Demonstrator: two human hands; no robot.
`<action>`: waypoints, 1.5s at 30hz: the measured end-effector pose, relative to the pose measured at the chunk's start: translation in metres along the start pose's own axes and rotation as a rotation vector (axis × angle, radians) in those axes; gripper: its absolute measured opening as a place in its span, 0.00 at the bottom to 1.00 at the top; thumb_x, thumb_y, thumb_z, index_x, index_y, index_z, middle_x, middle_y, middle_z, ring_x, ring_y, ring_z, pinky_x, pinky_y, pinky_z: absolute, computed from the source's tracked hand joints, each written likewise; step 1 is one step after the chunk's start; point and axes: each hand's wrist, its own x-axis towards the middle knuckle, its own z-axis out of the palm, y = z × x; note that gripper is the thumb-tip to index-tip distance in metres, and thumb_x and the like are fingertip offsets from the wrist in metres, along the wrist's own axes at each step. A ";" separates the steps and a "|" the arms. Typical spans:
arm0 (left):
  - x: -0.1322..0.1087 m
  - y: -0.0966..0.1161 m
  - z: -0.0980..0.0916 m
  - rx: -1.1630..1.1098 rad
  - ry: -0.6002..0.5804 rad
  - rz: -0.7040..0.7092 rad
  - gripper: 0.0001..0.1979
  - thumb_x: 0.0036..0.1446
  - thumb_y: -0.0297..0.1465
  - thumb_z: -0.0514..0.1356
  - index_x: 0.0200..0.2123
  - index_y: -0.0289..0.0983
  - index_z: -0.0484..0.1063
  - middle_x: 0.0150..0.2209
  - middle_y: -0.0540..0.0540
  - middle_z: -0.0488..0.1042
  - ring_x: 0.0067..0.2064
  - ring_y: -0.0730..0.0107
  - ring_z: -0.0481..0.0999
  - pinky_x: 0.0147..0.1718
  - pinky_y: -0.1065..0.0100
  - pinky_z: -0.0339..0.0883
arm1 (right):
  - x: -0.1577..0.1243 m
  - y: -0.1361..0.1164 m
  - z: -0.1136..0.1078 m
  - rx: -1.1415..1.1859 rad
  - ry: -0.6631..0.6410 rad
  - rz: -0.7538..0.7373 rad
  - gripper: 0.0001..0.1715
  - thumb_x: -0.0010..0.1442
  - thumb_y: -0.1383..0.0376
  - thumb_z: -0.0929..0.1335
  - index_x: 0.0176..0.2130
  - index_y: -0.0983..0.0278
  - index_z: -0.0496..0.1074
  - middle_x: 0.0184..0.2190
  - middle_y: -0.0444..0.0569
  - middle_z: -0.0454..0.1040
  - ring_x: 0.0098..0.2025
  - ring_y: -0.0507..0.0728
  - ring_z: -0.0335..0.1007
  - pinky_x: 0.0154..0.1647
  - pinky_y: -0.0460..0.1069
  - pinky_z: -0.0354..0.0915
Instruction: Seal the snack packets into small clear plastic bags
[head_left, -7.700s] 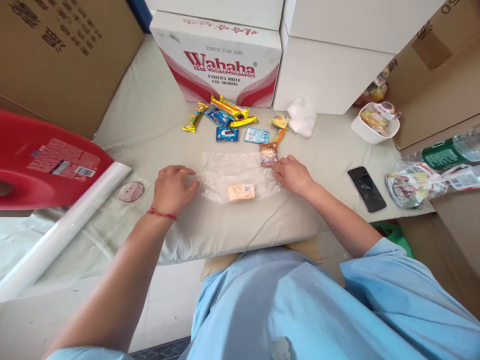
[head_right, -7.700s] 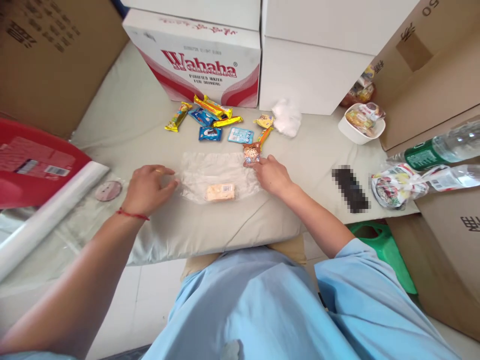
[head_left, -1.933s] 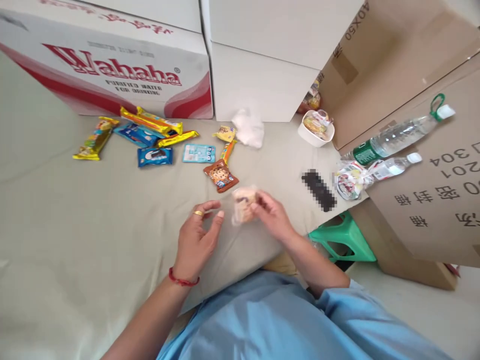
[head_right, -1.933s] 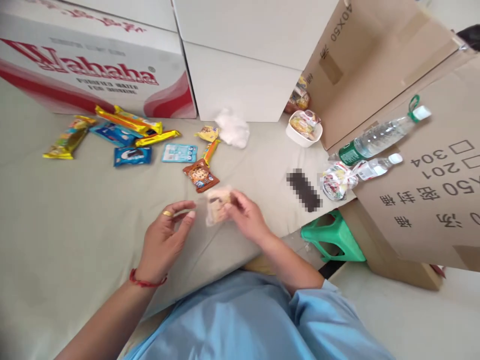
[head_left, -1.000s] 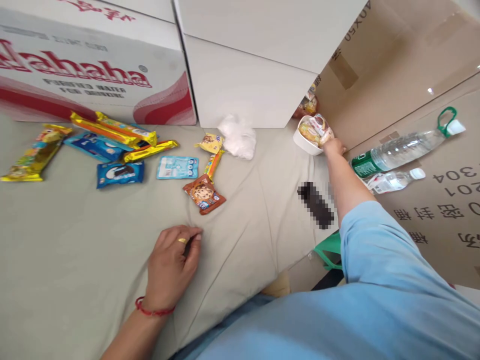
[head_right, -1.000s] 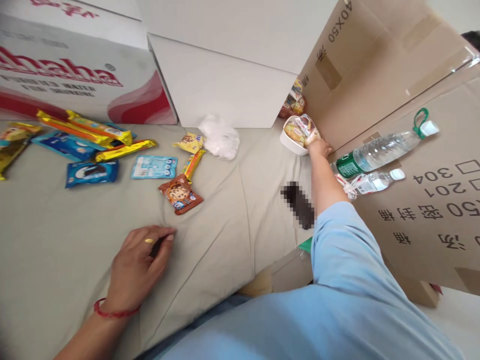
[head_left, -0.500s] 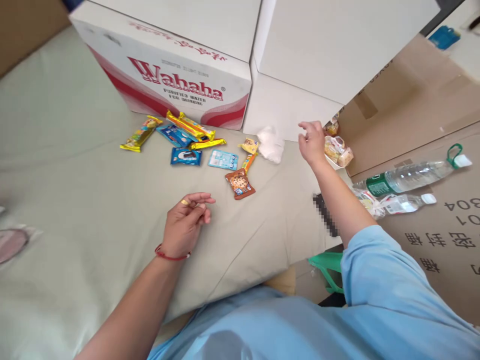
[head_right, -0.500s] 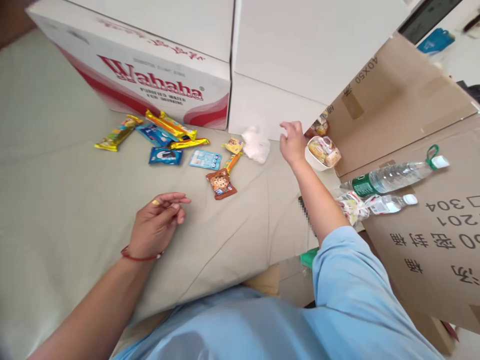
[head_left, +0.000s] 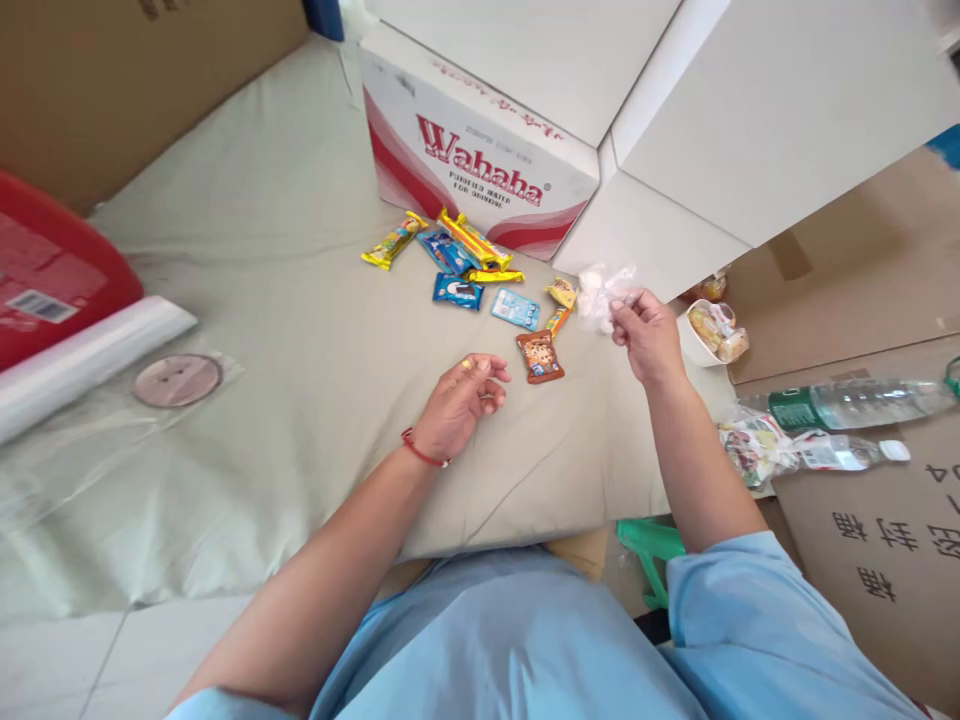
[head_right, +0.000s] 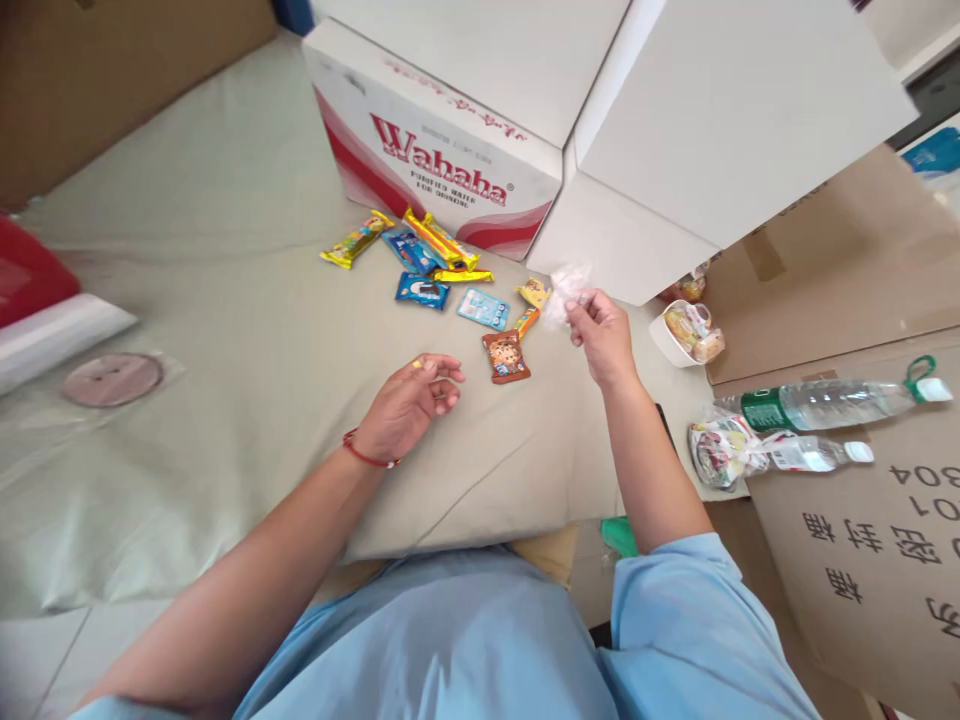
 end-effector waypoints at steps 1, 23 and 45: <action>0.001 -0.001 0.000 -0.017 0.020 -0.010 0.25 0.53 0.50 0.72 0.42 0.37 0.76 0.40 0.46 0.77 0.32 0.75 0.75 0.26 0.73 0.65 | -0.020 -0.004 0.014 0.084 -0.072 0.041 0.16 0.53 0.55 0.77 0.35 0.59 0.73 0.24 0.38 0.66 0.22 0.48 0.56 0.22 0.44 0.56; 0.008 -0.010 -0.010 0.143 0.077 0.019 0.21 0.52 0.47 0.73 0.30 0.37 0.72 0.30 0.50 0.76 0.30 0.75 0.75 0.31 0.72 0.68 | -0.111 0.034 0.074 0.528 -0.181 0.495 0.17 0.47 0.59 0.77 0.37 0.58 0.73 0.22 0.36 0.64 0.19 0.46 0.49 0.18 0.43 0.50; 0.019 -0.011 -0.025 0.262 0.428 0.239 0.16 0.60 0.46 0.67 0.36 0.40 0.71 0.22 0.57 0.58 0.21 0.76 0.54 0.18 0.72 0.45 | -0.139 0.072 -0.028 0.046 0.252 0.244 0.04 0.49 0.65 0.74 0.25 0.61 0.75 0.37 0.47 0.77 0.33 0.52 0.66 0.28 0.46 0.59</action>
